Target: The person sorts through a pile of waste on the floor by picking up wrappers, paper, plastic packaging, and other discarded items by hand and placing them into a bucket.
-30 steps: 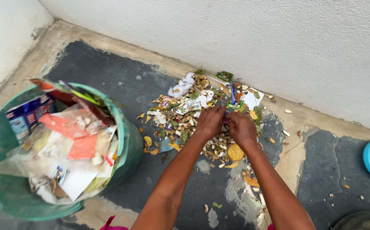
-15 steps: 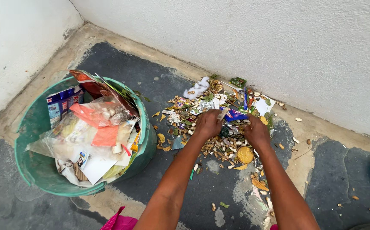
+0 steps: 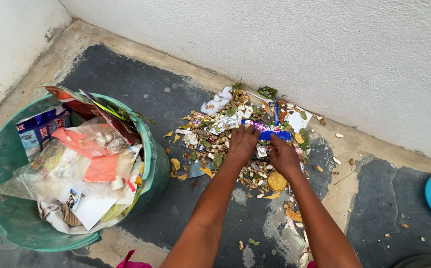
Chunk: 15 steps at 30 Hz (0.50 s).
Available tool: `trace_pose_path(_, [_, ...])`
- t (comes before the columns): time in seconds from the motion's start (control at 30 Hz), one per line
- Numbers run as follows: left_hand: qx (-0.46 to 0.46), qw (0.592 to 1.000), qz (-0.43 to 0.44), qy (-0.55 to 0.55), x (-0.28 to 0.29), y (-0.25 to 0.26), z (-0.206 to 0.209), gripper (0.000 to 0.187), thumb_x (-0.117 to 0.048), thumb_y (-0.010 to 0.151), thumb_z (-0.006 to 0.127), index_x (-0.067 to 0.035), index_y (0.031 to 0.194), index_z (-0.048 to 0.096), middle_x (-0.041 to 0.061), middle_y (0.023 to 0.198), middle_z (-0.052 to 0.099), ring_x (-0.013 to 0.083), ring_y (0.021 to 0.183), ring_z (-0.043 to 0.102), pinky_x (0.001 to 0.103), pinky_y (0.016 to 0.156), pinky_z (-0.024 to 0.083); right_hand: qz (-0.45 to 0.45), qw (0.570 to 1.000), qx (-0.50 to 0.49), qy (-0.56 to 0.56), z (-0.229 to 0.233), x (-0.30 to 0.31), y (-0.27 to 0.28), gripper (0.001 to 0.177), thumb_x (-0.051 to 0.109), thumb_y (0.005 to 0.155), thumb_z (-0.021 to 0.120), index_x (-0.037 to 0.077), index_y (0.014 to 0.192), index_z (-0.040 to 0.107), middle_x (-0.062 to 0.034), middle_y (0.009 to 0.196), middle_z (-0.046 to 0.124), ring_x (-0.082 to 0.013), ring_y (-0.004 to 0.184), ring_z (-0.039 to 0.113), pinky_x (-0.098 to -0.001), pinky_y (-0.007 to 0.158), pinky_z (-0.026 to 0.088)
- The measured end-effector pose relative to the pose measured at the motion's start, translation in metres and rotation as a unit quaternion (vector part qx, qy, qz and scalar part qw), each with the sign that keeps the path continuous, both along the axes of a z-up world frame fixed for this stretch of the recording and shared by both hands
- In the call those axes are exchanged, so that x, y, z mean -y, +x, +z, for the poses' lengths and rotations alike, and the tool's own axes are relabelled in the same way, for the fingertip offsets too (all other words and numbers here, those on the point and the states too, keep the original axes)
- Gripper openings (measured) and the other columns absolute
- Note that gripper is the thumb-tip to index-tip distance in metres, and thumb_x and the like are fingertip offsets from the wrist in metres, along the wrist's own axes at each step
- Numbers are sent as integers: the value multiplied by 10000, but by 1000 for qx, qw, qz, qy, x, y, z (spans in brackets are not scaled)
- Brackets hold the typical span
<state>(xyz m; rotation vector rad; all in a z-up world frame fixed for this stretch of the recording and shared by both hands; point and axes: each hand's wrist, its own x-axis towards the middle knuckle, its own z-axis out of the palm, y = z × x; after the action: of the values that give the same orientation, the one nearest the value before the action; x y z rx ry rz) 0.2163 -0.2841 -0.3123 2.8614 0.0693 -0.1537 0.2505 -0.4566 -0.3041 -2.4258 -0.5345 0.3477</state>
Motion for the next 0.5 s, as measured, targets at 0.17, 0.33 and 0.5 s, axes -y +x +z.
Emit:
trace_pose_path(0.17, [7,1000,0,-7,-2,10,0,283,-44,842,688,-69,1122,724,161,1215,665,346,1167,598,514,958,482,-58,997,-42,-41,25,1,-6,531,74,937,544,152,1462,546,-125,1300,685,-292,1038,702,-427,937,561])
trace_pose_path(0.33, [70,992,65,-79,-8,8,10,198,-7,784,700,-62,964,763,156,1056,729,325,1039,672,488,892,523,-106,993,-20,-45,29,14,0,545,31,971,522,138,1505,513,-139,1273,679,-262,957,705,-397,867,603])
trace_pose_path(0.5, [150,952,109,-242,-17,6,43,162,-84,887,636,-69,1001,751,181,938,741,356,822,716,502,785,558,-156,980,102,74,22,24,15,767,-13,820,704,-37,1499,348,-265,1311,556,-257,955,634,-381,819,545])
